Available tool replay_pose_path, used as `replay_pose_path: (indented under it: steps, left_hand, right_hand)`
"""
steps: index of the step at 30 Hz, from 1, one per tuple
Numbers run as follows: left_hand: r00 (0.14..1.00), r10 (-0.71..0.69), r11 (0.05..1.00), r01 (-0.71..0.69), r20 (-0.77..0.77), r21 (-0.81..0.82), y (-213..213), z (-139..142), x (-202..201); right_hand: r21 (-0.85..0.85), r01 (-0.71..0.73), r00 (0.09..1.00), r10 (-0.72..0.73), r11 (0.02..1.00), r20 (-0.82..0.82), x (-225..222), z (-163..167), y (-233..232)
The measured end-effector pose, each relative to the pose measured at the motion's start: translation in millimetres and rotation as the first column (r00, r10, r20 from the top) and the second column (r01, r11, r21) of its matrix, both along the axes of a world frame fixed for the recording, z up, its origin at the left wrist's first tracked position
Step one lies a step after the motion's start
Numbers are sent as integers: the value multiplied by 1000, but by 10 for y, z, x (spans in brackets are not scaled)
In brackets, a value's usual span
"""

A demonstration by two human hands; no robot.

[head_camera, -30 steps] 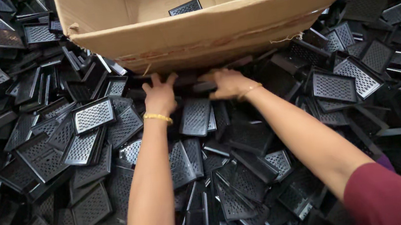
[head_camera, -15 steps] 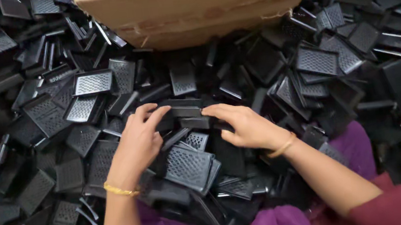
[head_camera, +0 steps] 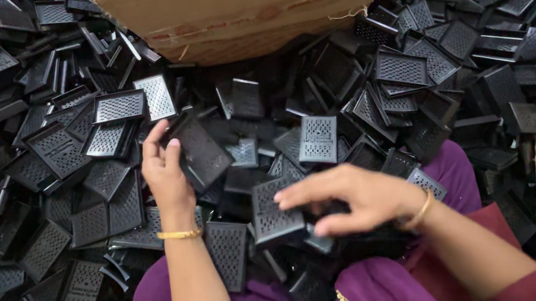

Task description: The person sits on the floor among a large pile of black perforated plastic trays, picks up individual trays, turns them over in both hands, and stacks or places them into a cardboard box in front of them. They repeat this pick, flip, and place cycle one tray at a time throughout the clip.

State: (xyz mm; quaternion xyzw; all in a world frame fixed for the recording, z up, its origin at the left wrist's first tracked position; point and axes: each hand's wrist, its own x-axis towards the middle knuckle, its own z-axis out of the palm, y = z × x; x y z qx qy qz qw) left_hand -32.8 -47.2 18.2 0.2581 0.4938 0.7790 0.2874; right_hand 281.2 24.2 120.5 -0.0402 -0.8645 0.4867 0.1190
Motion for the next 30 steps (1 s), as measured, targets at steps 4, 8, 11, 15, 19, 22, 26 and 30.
replay_pose_path:
  steps: [4,8,11,15,19,22,26,30]
  left_hand:
    - [945,-113,983,61,308,173,79,-222,-123]
    - [844,-215,944,52,491,325,326,-413,-76]
    - [821,-211,951,48,530,304,442,-532,-8]
    - [766,-193,962,27,613,270,466,-557,6]
    - [705,-228,949,6,672,315,465,-516,-22]
    - [721,-318,904,35,616,425,459,-478,-18]
    - [731,-376,898,135,570,419,506,-390,48]
    - [723,-435,889,252,537,382,449,-280,168]
  right_hand:
    - [86,516,845,-523,852,109,-240,-310,542]
    - [591,567,690,-723,573,40,-700,-794,1158]
    - [713,513,591,-799,477,109,-941,-1106,1278]
    - [782,444,601,-793,438,103,-1046,-1221,1289]
    - [816,350,642,-752,460,149,-930,-1243,1243]
    - [712,537,644,-765,453,2,-804,-1108,1036]
    - [475,784,596,-698,399,-398,-942,-678,856]
    - [296,759,642,-591,580,-488,-1256,-399,568]
